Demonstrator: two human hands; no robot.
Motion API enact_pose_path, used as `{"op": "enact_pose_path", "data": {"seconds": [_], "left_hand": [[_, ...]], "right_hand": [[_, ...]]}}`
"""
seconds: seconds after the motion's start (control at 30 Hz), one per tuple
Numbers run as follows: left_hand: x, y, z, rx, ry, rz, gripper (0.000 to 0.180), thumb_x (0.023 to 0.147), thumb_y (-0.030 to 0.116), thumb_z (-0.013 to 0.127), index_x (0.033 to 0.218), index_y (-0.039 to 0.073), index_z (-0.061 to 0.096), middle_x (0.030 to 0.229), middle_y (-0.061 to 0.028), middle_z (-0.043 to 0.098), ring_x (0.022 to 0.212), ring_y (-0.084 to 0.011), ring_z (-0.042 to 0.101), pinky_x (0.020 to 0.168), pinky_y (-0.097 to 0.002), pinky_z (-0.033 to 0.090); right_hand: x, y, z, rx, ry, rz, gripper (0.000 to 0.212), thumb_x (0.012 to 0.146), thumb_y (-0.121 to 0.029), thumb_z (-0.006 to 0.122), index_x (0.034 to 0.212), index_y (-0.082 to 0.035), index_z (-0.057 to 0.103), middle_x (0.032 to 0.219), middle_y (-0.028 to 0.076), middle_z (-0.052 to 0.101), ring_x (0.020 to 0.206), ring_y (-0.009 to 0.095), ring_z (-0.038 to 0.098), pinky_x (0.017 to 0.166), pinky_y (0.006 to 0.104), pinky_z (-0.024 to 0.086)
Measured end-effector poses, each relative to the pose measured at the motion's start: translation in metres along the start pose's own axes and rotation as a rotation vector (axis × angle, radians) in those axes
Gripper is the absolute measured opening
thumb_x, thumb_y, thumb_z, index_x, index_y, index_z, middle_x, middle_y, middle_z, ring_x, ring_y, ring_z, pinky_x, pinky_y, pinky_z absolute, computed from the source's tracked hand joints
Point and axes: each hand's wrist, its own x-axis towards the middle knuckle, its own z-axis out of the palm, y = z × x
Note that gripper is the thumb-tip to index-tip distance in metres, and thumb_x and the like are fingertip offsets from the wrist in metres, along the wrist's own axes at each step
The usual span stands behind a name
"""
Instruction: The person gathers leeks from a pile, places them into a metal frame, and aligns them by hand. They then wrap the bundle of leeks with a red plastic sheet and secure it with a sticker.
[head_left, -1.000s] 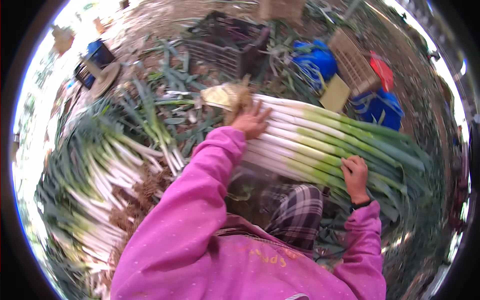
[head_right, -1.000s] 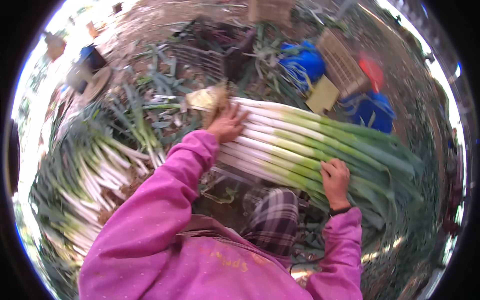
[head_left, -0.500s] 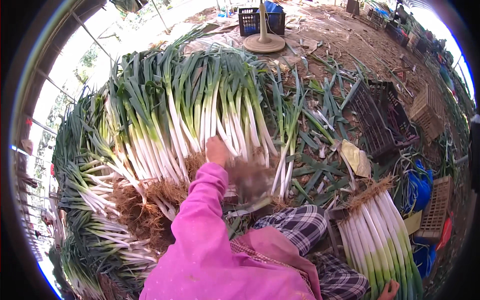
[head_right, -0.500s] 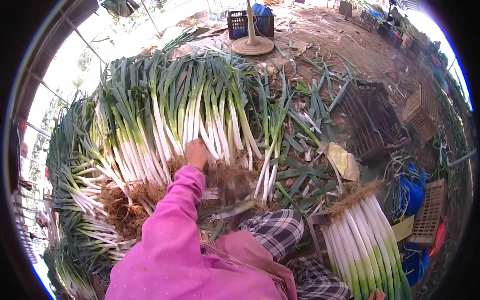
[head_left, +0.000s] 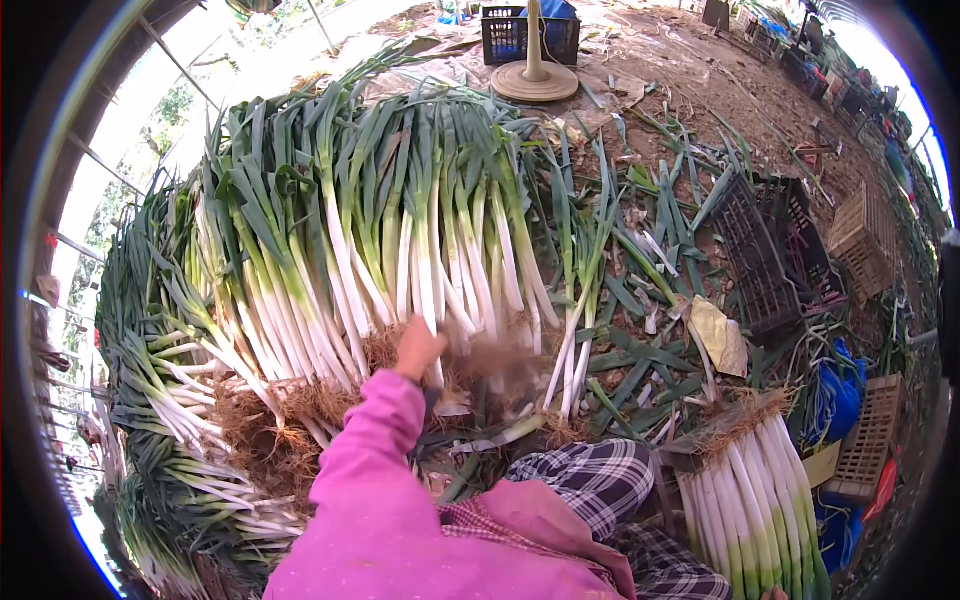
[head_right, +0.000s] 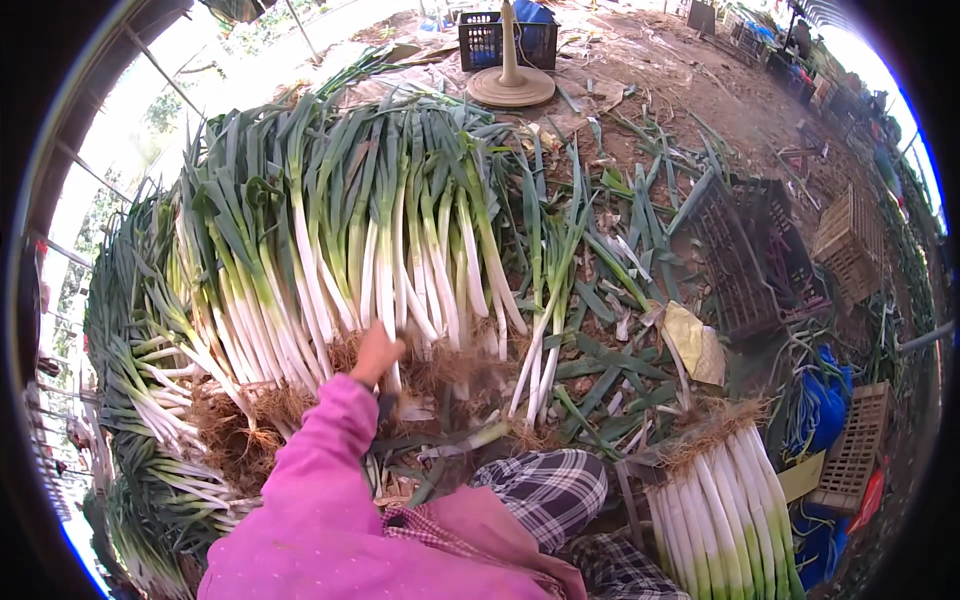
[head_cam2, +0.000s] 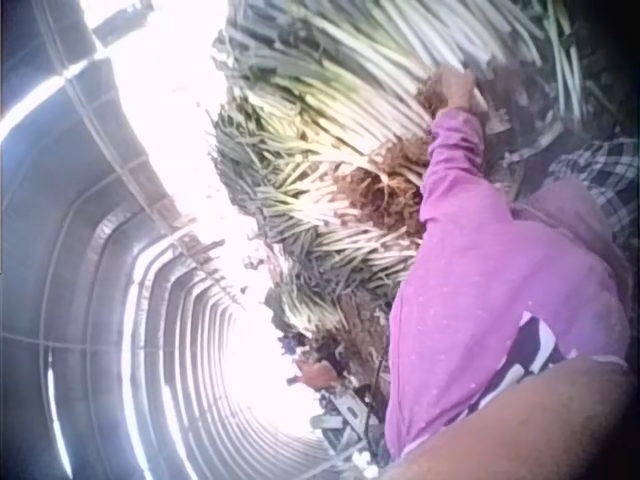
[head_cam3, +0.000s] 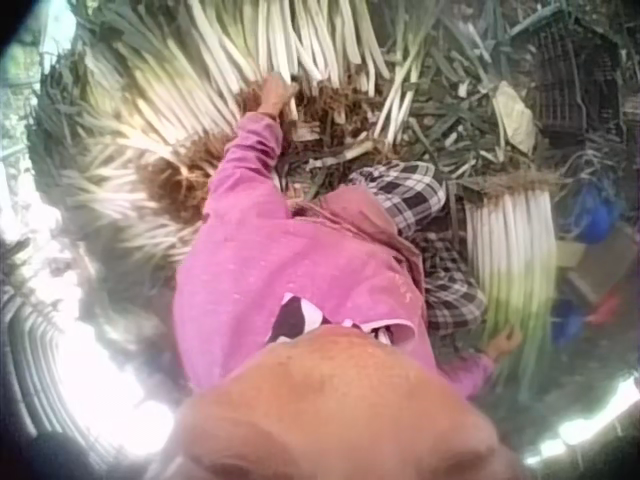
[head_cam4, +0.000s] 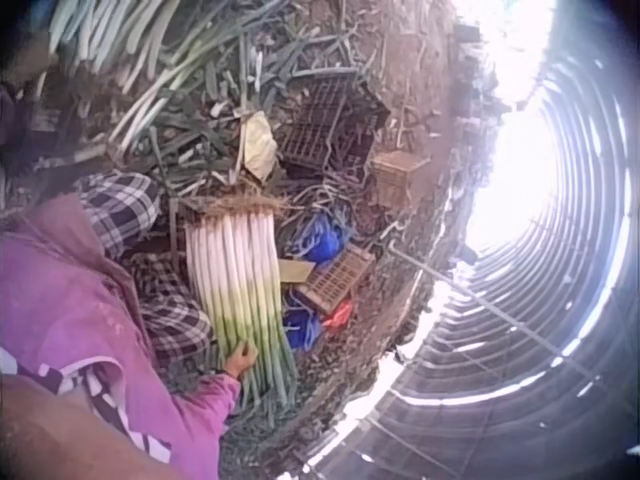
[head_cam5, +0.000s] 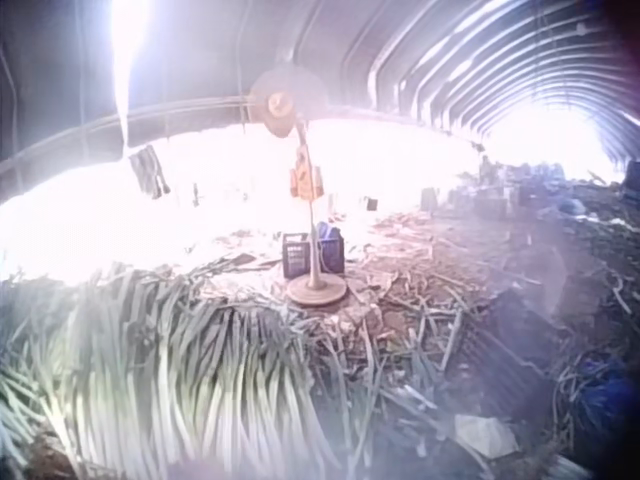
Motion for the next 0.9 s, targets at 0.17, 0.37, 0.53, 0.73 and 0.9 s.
{"op": "enact_pose_path", "data": {"seconds": [0.17, 0.37, 0.53, 0.73, 0.9], "left_hand": [[0.033, 0.002, 0.022, -0.592, -0.404, -0.146, 0.065, 0.074, 0.008, 0.073, 0.130, -0.006, 0.044, 0.103, -0.0183, 0.064, 0.090, -0.0289, 0.065, 0.080, -0.0355, 0.054], [0.119, 0.086, 0.000, -0.408, 0.087, -0.022, 0.053, 0.073, 0.015, 0.076, 0.113, -0.010, 0.050, 0.096, -0.0224, 0.065, 0.078, -0.0263, 0.068, 0.060, -0.0377, 0.057], [0.034, 0.232, 0.050, -1.059, -0.260, -0.024, 0.032, 0.082, 0.016, 0.072, 0.105, 0.001, 0.055, 0.088, -0.0106, 0.064, 0.070, -0.0242, 0.067, 0.058, -0.0383, 0.057], [-0.139, 0.420, 0.087, -1.125, -0.880, 0.269, 0.027, 0.086, 0.013, 0.068, 0.099, -0.008, 0.057, 0.087, -0.0142, 0.064, 0.069, -0.0256, 0.066, 0.058, -0.0364, 0.060], [-0.322, 0.524, 0.081, -0.708, -1.415, 0.689, 0.028, 0.089, 0.013, 0.066, 0.103, -0.010, 0.056, 0.088, -0.0155, 0.065, 0.079, -0.0259, 0.069, 0.071, -0.0359, 0.059]], "right_hand": [[-0.003, -0.007, -0.006, -0.033, -0.001, 0.044, 0.035, 0.092, -0.019, 0.063, 0.118, 0.004, 0.059, 0.115, 0.020, 0.061, 0.105, 0.033, 0.056, 0.093, 0.0400, 0.045], [-0.002, 0.000, 0.009, 0.001, 0.039, 0.037, 0.033, 0.091, -0.024, 0.062, 0.112, 0.002, 0.064, 0.111, 0.020, 0.064, 0.103, 0.035, 0.058, 0.093, 0.0431, 0.044], [0.010, 0.053, 0.037, 0.141, 0.263, -0.219, 0.016, 0.079, 0.005, 0.061, 0.095, 0.005, 0.061, 0.099, 0.014, 0.056, 0.094, 0.027, 0.056, 0.086, 0.0348, 0.045], [0.006, 0.034, 0.037, 0.157, 0.349, -0.244, 0.022, 0.070, 0.001, 0.067, 0.091, 0.000, 0.067, 0.100, 0.016, 0.062, 0.099, 0.033, 0.058, 0.089, 0.0405, 0.045], [0.007, -0.007, 0.033, 0.139, 0.443, -0.290, 0.020, 0.068, -0.007, 0.070, 0.088, -0.005, 0.069, 0.089, 0.013, 0.063, 0.088, 0.034, 0.060, 0.079, 0.0418, 0.047]]}}
